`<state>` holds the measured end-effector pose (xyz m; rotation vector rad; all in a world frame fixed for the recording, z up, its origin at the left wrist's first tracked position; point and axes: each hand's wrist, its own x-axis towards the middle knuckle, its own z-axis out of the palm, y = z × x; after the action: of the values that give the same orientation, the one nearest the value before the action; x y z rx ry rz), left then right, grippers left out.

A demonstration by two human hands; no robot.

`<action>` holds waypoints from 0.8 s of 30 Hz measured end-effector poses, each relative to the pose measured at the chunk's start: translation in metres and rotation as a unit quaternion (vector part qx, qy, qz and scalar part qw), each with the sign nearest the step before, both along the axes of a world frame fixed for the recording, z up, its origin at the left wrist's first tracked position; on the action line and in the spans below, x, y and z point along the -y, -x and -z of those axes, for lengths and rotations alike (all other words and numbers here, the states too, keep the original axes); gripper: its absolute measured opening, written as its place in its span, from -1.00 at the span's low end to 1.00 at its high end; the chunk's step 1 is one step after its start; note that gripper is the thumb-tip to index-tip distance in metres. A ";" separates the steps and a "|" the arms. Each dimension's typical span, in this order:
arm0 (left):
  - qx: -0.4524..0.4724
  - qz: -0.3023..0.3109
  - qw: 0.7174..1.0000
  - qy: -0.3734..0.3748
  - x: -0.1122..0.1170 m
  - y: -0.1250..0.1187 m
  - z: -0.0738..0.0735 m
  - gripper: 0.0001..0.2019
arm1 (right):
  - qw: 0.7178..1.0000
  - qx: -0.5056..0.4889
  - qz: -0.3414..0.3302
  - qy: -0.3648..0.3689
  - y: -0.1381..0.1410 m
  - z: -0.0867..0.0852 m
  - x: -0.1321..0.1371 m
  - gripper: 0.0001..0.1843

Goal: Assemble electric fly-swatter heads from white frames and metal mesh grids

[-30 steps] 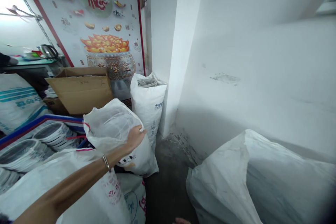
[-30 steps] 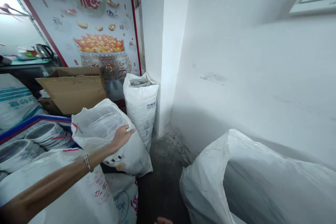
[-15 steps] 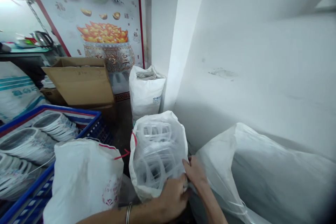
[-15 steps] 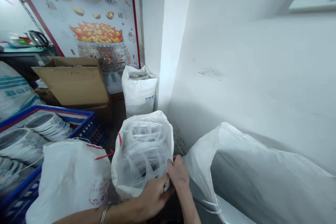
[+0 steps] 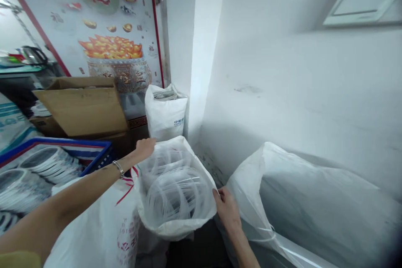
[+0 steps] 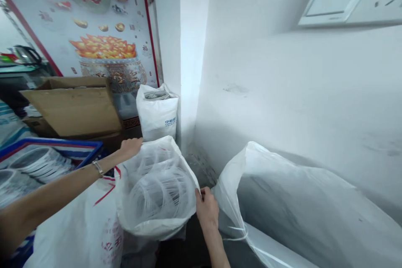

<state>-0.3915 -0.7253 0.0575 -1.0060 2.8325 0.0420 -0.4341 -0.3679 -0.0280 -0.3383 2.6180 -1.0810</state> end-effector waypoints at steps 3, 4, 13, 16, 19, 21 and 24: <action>0.017 0.010 1.000 0.010 0.021 0.004 0.005 -0.70 | 0.999 -0.022 0.028 0.007 0.007 -0.003 0.003 -0.73; 0.017 0.012 1.000 0.011 0.027 0.008 0.005 -0.70 | 0.999 -0.030 0.037 0.005 0.012 -0.005 0.006 -0.74; -0.059 -0.010 0.998 0.014 0.039 0.077 -0.015 -0.72 | 0.993 -0.074 0.051 -0.075 0.094 -0.051 0.023 -0.74; -0.086 -0.018 0.996 0.010 0.040 0.108 -0.029 -0.71 | 0.990 -0.080 0.057 -0.101 0.131 -0.074 0.016 -0.74; -0.105 -0.021 0.994 -0.001 0.037 0.145 -0.044 -0.69 | 0.987 -0.077 0.066 -0.126 0.165 -0.091 0.005 -0.72; -0.116 -0.019 0.993 -0.016 0.030 0.169 -0.048 -0.68 | 0.985 -0.069 0.072 -0.143 0.185 -0.094 -0.002 -0.71; -0.139 0.008 0.989 -0.055 0.012 0.200 -0.039 -0.67 | 0.980 -0.053 0.087 -0.168 0.211 -0.085 -0.011 -0.70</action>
<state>-0.5913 -0.7376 0.0964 -1.0262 3.0448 0.3592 -0.6450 -0.3569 0.0571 -0.0956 2.9058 -0.6622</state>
